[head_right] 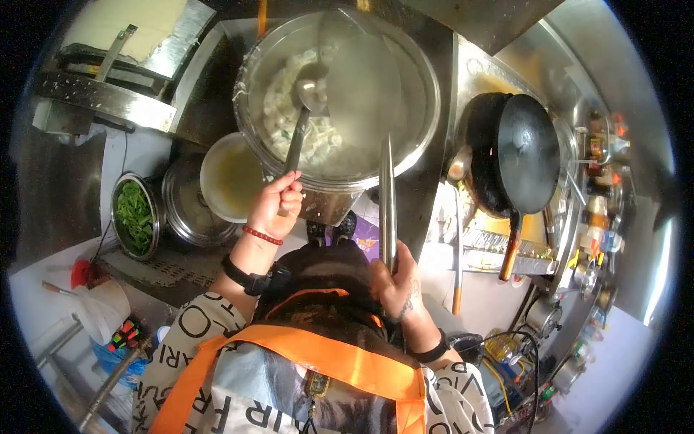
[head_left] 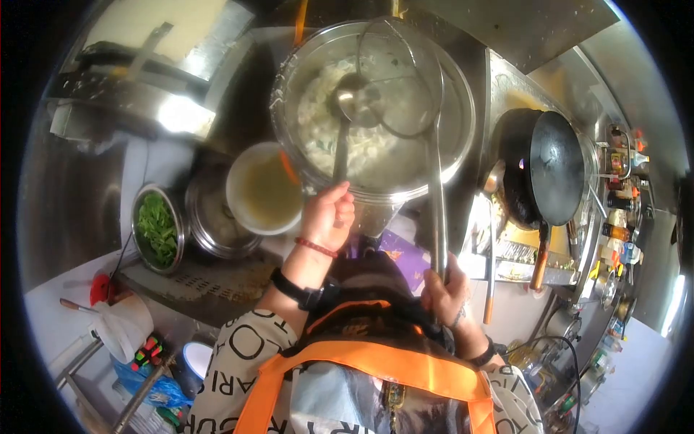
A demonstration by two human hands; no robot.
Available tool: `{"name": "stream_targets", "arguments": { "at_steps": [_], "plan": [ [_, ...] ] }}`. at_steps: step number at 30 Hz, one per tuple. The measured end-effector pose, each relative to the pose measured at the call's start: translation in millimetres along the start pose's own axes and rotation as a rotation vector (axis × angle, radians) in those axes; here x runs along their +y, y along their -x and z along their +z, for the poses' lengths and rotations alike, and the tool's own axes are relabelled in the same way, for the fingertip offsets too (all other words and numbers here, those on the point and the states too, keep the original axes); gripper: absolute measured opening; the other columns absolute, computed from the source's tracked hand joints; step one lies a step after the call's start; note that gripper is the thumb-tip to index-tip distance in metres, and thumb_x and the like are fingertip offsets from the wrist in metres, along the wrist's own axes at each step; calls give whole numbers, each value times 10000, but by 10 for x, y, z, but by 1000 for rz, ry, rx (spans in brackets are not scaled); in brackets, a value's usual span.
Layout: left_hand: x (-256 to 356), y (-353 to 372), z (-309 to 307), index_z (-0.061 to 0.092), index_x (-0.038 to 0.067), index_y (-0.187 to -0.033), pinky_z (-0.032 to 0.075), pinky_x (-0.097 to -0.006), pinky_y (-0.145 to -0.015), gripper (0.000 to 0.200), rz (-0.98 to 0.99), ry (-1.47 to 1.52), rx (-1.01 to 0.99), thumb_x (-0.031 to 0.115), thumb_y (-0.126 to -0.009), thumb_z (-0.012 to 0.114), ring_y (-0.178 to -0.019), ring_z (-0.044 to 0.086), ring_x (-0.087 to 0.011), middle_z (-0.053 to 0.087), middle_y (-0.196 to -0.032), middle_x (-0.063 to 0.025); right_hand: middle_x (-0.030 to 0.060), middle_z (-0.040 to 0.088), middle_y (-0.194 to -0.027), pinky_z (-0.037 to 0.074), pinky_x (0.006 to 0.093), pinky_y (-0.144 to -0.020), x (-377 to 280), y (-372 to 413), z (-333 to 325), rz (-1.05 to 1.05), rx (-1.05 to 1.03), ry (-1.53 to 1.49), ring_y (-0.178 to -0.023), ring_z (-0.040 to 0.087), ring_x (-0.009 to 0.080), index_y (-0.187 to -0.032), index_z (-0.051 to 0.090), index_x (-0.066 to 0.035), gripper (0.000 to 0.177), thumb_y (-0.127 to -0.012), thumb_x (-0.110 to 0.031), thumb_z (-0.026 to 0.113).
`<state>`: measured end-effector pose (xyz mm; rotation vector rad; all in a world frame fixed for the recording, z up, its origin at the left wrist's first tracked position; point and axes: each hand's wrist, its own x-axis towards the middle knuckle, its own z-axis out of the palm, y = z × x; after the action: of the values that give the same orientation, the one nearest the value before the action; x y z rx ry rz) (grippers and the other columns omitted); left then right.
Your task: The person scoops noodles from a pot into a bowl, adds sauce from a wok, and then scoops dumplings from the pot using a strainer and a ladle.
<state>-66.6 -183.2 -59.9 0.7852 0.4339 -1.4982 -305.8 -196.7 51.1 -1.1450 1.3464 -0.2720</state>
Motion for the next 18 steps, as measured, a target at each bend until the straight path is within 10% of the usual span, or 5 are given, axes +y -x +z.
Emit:
{"name": "stream_targets", "arguments": {
  "at_steps": [8,18],
  "plan": [
    [291,167,18,526,-29,-1029,365,-122,-412,196,-47,76,-43,101,-891,575,-538,441,-32,515,-743,-32,55,513,-598,403,278,-468,329,-129,-109,-195,196,215,-494,492,130,-1141,464,33,323,-843,-68,534],
    [888,1019,135,551,-4,-1163,270,-133,-381,266,140,-179,-55,99,-921,517,-485,346,-10,492,-731,-9,60,469,-670,389,258,-414,-126,-228,-397,325,-108,-352,-471,451,119,-922,459,12,146,-843,-98,512]
  ]
}}
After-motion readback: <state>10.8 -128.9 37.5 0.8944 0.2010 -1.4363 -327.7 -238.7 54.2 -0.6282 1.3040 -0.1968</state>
